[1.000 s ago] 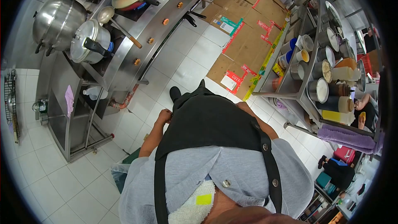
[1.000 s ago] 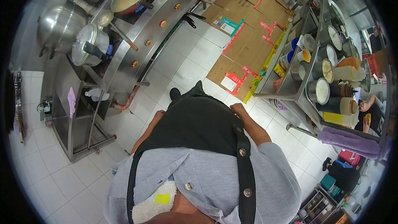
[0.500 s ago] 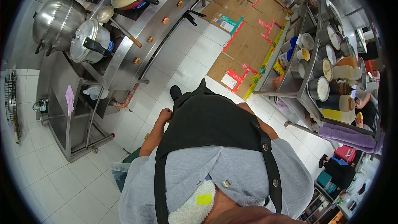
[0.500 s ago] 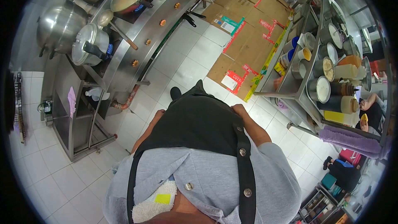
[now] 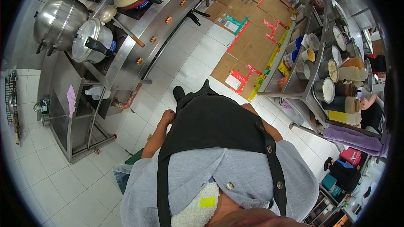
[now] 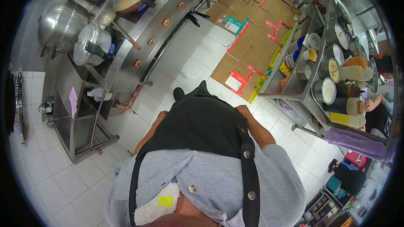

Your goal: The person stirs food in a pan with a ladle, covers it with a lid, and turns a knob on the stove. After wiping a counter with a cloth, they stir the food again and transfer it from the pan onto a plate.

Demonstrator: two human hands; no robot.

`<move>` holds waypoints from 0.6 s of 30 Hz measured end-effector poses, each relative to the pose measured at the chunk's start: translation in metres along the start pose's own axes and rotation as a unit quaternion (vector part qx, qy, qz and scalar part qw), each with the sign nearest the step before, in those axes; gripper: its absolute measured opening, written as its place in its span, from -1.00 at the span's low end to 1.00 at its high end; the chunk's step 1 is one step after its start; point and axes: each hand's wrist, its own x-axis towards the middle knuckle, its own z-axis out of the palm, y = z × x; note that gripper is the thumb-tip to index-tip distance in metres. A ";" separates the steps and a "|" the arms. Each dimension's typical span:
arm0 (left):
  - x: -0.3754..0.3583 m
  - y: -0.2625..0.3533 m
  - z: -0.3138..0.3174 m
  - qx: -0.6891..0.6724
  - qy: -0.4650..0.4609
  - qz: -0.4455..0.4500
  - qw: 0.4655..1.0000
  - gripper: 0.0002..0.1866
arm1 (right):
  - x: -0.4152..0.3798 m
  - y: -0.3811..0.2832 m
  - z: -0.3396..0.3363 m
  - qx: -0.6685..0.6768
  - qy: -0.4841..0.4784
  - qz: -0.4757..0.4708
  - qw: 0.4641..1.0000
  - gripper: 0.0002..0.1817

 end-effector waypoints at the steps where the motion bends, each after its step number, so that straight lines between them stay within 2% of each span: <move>1: 0.000 0.001 0.000 0.003 0.000 0.000 1.000 -0.82 | 0.000 0.000 0.000 0.006 -0.003 0.005 1.000 -0.71; 3: -0.002 0.003 0.000 0.002 0.000 0.000 1.000 -0.81 | -0.001 -0.001 0.000 0.018 -0.008 0.014 1.000 -0.69; 6: -0.004 0.005 -0.001 -0.005 0.000 -0.003 1.000 -0.80 | 0.056 0.053 0.092 0.098 0.020 0.049 0.994 -0.69; 9: 0.001 0.003 -0.001 0.002 -0.003 -0.006 1.000 -0.80 | 0.036 0.037 0.058 0.183 -0.006 0.088 0.979 -0.68; 12: -0.002 0.006 -0.002 0.003 -0.002 -0.002 1.000 -0.80 | 0.030 0.037 0.056 0.115 0.032 0.009 0.993 -0.70; 18: -0.007 0.011 -0.003 0.002 0.003 0.012 1.000 -0.79 | 0.019 0.028 0.041 0.061 0.048 -0.048 0.996 -0.75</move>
